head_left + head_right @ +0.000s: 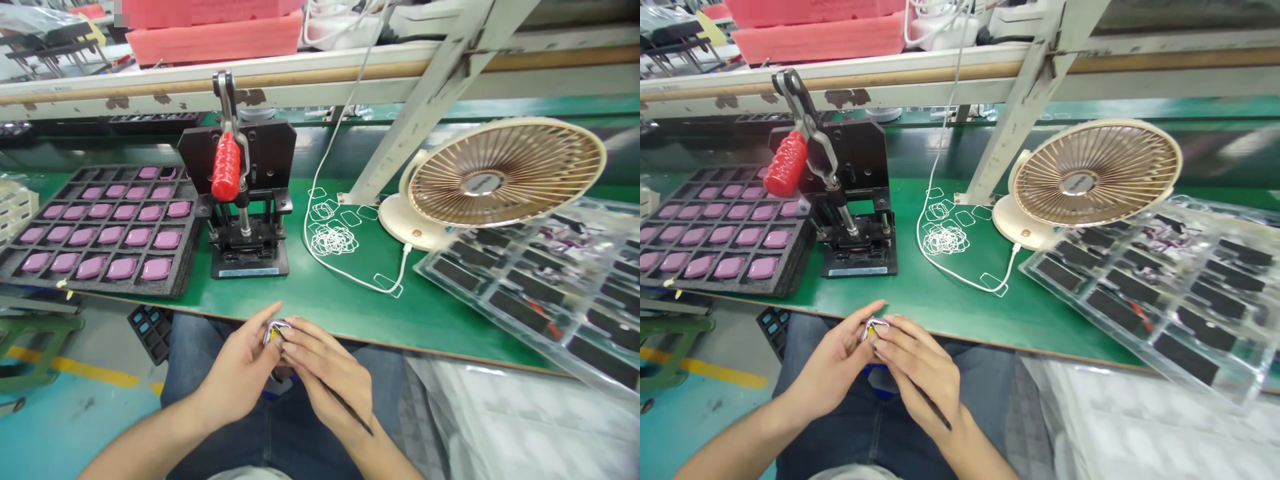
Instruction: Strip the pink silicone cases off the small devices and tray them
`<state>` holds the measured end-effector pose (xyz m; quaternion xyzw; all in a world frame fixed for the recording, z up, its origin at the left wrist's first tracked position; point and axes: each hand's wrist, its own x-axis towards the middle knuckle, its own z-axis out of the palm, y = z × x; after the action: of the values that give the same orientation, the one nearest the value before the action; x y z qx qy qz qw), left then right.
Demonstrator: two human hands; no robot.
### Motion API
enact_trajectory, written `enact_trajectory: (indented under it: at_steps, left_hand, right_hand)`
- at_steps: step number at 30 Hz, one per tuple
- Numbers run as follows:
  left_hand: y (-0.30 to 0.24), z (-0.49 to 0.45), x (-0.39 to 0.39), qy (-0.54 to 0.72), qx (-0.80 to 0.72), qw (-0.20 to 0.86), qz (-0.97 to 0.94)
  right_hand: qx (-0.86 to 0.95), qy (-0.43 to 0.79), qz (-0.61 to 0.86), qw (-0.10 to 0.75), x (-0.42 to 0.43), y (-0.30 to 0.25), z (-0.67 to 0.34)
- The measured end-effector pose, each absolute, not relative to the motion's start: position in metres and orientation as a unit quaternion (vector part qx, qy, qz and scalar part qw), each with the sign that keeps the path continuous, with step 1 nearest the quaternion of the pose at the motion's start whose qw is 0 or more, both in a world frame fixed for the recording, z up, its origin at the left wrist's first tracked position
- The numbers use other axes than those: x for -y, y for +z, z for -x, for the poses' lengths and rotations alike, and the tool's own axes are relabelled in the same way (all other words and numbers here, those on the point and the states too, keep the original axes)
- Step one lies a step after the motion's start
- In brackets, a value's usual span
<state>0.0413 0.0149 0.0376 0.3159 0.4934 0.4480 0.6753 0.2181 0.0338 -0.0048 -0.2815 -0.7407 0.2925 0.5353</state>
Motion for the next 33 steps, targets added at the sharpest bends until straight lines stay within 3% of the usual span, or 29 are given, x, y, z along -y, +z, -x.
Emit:
enact_trajectory:
  at_steps: [13,18,21,25,33]
  left_hand:
    - [0.035,-0.029,-0.025,0.473,-0.345,0.798,-0.144]
    - [0.030,-0.021,-0.024,0.466,-0.329,0.807,-0.151]
    - [0.027,-0.019,-0.021,0.472,-0.336,0.800,-0.157]
    - [0.030,-0.015,-0.014,0.465,-0.357,0.797,-0.145]
    - [0.023,-0.002,-0.002,0.426,-0.452,0.774,-0.120]
  right_hand:
    - [0.632,0.326,0.330,0.621,-0.026,-0.014,-0.215]
    - [0.591,0.217,0.438,0.642,-0.079,0.026,-0.234]
    - [0.623,0.155,0.501,0.580,-0.143,0.049,-0.251]
    - [0.665,0.173,0.568,0.454,-0.198,0.059,-0.269]
    - [0.662,0.242,0.567,0.426,-0.167,0.052,-0.292]
